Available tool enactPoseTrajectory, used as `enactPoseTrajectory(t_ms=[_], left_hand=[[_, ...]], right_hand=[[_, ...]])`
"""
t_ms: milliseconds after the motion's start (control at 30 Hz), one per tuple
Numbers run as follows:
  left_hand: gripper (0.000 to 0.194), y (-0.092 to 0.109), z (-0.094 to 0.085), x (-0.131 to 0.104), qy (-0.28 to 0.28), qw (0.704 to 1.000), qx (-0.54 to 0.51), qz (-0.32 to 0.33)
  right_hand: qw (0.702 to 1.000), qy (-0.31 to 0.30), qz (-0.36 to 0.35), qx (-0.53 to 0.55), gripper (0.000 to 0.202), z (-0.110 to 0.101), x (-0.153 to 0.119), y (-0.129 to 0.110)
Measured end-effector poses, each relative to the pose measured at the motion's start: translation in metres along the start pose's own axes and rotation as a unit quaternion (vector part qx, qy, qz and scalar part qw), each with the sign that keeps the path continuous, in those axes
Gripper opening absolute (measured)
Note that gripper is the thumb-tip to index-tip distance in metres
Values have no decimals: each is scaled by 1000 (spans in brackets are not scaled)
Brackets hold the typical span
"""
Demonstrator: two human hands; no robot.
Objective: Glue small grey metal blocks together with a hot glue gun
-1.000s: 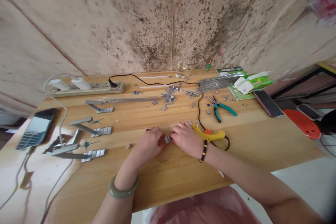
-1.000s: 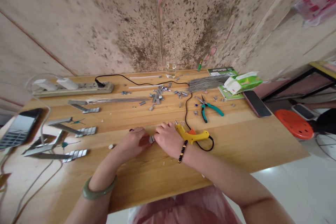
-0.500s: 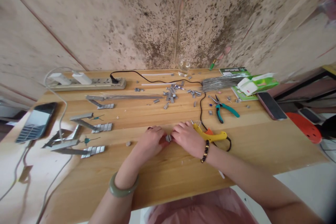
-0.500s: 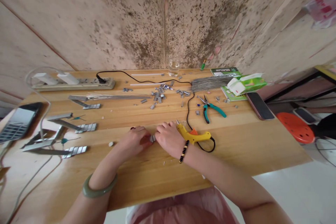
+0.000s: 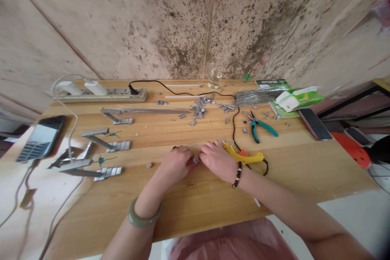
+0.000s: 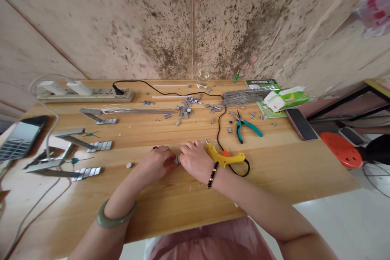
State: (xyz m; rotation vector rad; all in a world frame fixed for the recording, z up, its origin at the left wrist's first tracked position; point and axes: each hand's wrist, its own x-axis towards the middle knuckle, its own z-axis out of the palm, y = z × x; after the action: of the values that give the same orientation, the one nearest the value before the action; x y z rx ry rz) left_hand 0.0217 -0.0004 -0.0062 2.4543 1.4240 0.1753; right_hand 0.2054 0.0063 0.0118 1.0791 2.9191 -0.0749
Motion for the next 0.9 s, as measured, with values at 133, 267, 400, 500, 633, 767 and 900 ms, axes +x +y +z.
enactPoseTrajectory(t_ms=[133,267,400,500,633,767,900], left_hand=[[9,0,0,0,-1,1000,2,2],[9,-1,1,-1,8,1000,1,-2],[10,-1,-3,-2,11,1000,-19,-2],[10,0,-8,-2,9,998,-57,0],[6,0,-11,-3,7,996,-93,-14],[8,-4,-8,-4,1,992,-126,-30],[13,-14,-10,-7,-14,977,-210,-29]], right_hand=[[1000,-2,-4,-3,19,1,0,0],[1000,3,4,1,17,2,0,-2],[999,36,34,21,11,-6,-8,-4],[993,84,51,60,21,-15,-22,1],[979,150,77,114,26,-18,-53,17],[964,183,107,161,26,-8,-86,31],[954,200,137,176,25,-1,-114,34]])
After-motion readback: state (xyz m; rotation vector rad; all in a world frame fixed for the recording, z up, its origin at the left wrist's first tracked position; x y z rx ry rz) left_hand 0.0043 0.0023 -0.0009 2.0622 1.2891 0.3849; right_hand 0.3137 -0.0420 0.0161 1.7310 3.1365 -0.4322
